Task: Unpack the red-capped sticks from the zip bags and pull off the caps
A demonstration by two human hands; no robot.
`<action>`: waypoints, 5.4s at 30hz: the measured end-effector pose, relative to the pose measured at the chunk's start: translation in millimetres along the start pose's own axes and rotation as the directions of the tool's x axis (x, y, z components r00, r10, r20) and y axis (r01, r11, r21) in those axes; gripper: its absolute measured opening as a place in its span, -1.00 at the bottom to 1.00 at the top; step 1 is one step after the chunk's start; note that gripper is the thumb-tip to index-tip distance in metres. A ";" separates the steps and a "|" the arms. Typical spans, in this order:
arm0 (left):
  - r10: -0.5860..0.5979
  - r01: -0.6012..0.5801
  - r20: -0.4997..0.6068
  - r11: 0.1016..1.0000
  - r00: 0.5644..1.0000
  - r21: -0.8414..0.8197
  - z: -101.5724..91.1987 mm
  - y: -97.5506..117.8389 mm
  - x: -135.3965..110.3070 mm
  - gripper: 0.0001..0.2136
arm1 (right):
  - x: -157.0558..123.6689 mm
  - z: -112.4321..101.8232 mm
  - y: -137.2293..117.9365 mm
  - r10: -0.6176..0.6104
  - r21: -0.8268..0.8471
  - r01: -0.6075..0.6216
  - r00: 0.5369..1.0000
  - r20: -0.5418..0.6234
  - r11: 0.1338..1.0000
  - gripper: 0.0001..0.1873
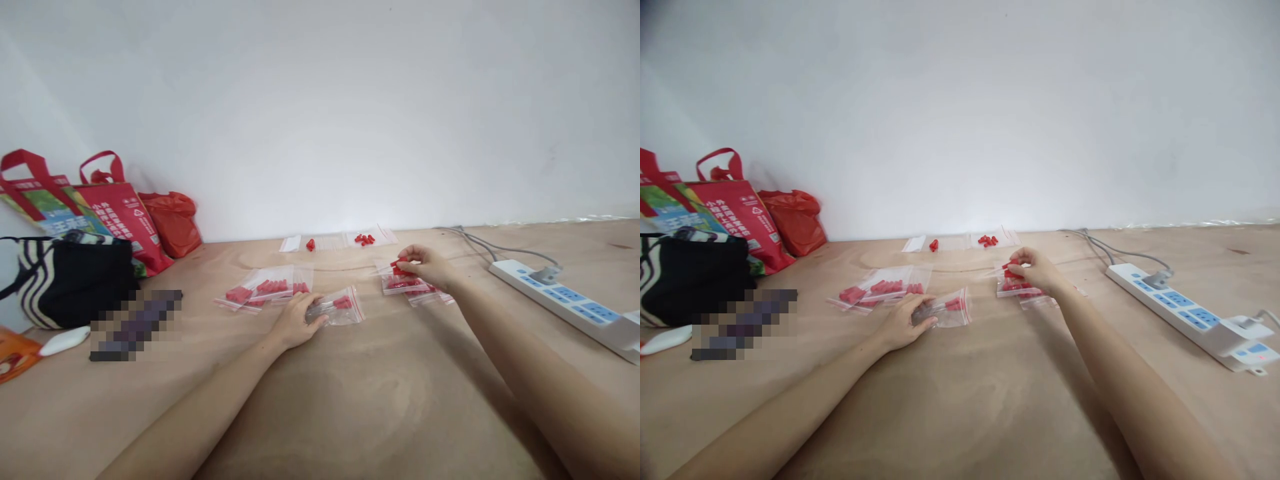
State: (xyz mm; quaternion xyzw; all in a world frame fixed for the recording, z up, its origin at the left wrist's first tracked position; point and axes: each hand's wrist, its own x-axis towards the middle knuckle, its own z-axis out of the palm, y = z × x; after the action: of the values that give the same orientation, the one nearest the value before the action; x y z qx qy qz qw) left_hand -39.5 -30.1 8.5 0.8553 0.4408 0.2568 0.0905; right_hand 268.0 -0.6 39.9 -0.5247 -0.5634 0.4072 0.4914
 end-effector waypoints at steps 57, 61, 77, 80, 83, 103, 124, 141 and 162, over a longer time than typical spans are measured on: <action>0.111 -0.080 0.193 0.983 0.975 -0.163 -5.8 7.0 -0.9 -0.62 | -45.4 82.3 4.2 -0.290 -0.682 0.496 0.868 0.404 0.537 -0.74; 0.109 -0.078 0.181 0.982 0.977 -0.172 -5.9 7.4 -1.2 -0.63 | -46.1 82.1 3.3 -0.293 -0.574 0.504 0.857 0.423 0.645 -0.83; 0.119 -0.104 0.135 0.988 0.984 -0.113 -3.8 2.1 -1.9 -0.65 | -4.4 14.2 2.1 -0.238 0.059 0.237 0.971 0.017 0.970 -0.63; 0.116 -0.104 0.133 0.991 0.984 -0.089 -3.2 1.4 -2.2 -0.66 | -0.3 13.0 6.4 -0.346 -0.047 0.343 0.923 -0.167 0.938 -0.63; 0.112 -0.098 0.130 0.989 0.985 -0.110 -3.4 1.1 -1.8 -0.72 | -1.1 20.9 15.6 -0.510 -0.303 0.442 0.837 -0.199 0.844 -0.72; 0.115 -0.101 0.096 0.985 0.989 -0.140 -2.4 3.0 0.3 -0.73 | -12.1 26.3 30.4 -0.462 -0.653 0.590 0.799 0.386 0.475 -0.74; 0.114 -0.101 0.099 0.986 0.988 -0.130 -1.3 0.7 -0.2 -0.72 | -17.1 29.7 14.3 -0.286 -0.730 0.478 0.878 0.384 0.489 -0.88; 0.109 -0.097 0.103 0.988 0.989 -0.117 -2.1 1.7 0.1 -0.72 | -28.1 54.9 13.3 -0.290 -0.720 0.326 0.940 0.179 0.613 -0.77; 0.124 -0.111 0.089 0.984 0.988 -0.137 1.2 -1.5 0.4 -0.72 | -15.1 41.0 16.7 -0.388 -0.660 0.508 0.859 0.336 0.554 -0.70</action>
State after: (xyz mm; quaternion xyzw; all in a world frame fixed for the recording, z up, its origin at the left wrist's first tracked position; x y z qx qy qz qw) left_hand -39.8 -28.9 7.0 0.8834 0.3668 0.2484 0.1527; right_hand 230.4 -11.2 14.1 -0.4817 -0.8276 0.0478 0.2840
